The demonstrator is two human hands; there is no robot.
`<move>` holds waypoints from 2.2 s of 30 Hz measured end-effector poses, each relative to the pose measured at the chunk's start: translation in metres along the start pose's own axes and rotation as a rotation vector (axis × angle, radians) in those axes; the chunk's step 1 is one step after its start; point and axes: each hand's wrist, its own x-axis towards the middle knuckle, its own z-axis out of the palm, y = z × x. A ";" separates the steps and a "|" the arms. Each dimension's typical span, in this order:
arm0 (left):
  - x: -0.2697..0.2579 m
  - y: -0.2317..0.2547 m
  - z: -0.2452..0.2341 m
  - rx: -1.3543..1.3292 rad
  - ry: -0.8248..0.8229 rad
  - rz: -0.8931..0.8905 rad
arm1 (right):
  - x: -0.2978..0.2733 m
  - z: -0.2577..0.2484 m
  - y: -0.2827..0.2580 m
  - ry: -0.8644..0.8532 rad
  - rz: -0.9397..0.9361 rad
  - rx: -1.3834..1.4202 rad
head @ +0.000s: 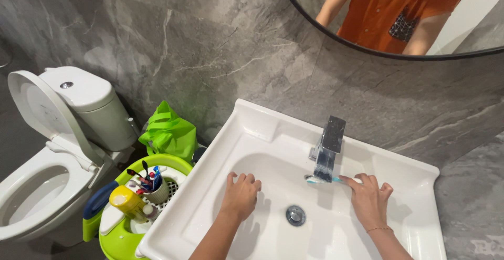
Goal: The person cleans a bathroom sink and faucet using a toothbrush, scrubbing different parts of the basin and the base of the fixture.
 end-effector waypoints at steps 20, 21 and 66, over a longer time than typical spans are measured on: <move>-0.039 -0.009 0.032 -0.059 -0.083 0.018 | -0.126 -0.016 -0.026 -0.570 0.208 0.051; -0.039 -0.010 0.033 -0.063 -0.056 0.018 | -0.127 -0.012 -0.037 -0.569 0.102 0.220; -0.024 0.005 0.027 -0.129 -0.176 0.218 | -0.136 0.013 -0.036 -0.667 0.476 0.053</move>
